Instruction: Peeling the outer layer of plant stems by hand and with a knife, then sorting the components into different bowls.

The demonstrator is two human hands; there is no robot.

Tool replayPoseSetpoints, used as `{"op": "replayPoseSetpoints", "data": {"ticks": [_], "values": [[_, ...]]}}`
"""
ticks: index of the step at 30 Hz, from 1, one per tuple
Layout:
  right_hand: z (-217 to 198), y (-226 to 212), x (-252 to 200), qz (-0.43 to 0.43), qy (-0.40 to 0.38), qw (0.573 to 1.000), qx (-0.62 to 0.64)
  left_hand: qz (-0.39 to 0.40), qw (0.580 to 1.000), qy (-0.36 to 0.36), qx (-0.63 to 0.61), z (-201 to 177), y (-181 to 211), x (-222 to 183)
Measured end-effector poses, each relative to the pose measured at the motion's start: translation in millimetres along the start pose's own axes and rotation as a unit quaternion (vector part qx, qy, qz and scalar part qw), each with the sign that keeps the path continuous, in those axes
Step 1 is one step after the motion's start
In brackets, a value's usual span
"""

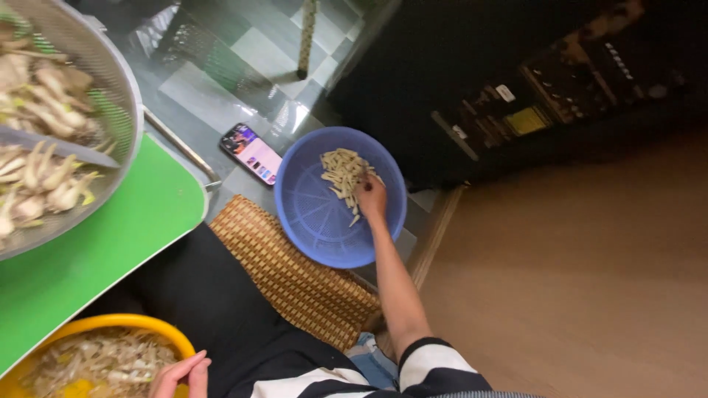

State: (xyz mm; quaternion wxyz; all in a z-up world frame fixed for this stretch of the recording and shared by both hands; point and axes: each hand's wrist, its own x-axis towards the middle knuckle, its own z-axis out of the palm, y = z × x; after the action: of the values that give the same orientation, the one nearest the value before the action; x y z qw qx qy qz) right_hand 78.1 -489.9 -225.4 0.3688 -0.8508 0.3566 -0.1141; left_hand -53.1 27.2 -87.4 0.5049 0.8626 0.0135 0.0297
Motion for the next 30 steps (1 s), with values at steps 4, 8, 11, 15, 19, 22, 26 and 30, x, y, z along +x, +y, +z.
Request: {"op": "replayPoseSetpoints", "data": {"ticks": [4,8,11,15,19,22,26,30], "values": [[17.5,22.6,-15.7,-0.016,-0.017,0.998,-0.059,0.031,0.999,0.039,-0.020,-9.5,41.5,17.5],[17.3,14.5,-30.2,-0.047,0.051,0.995,-0.072,0.063,0.996,0.043,-0.051,-16.0,41.8,24.5],[-30.0,-155.3,-88.9,0.044,-0.056,0.997,-0.036,0.095,0.990,0.007,-0.100,-34.9,85.3,54.2],[-11.5,-244.3,-132.3,-0.133,-0.134,0.976,0.112,0.214,0.973,0.056,-0.071,-80.8,143.9,130.6],[-16.6,-333.4,-209.3,-0.216,-0.283,0.915,0.190,0.335,0.931,0.141,0.031,-110.3,159.4,245.1],[-9.5,-357.2,-251.5,-0.228,-0.396,0.868,0.194,0.344,0.920,0.057,0.176,-111.0,123.9,343.2],[0.9,-353.4,-280.9,-0.222,-0.494,0.813,0.216,0.145,0.894,-0.190,0.378,-114.9,177.3,376.3],[-7.6,-356.4,-276.3,-0.188,-0.531,0.811,0.160,0.196,0.880,-0.252,0.351,-61.6,148.7,394.1]]}}
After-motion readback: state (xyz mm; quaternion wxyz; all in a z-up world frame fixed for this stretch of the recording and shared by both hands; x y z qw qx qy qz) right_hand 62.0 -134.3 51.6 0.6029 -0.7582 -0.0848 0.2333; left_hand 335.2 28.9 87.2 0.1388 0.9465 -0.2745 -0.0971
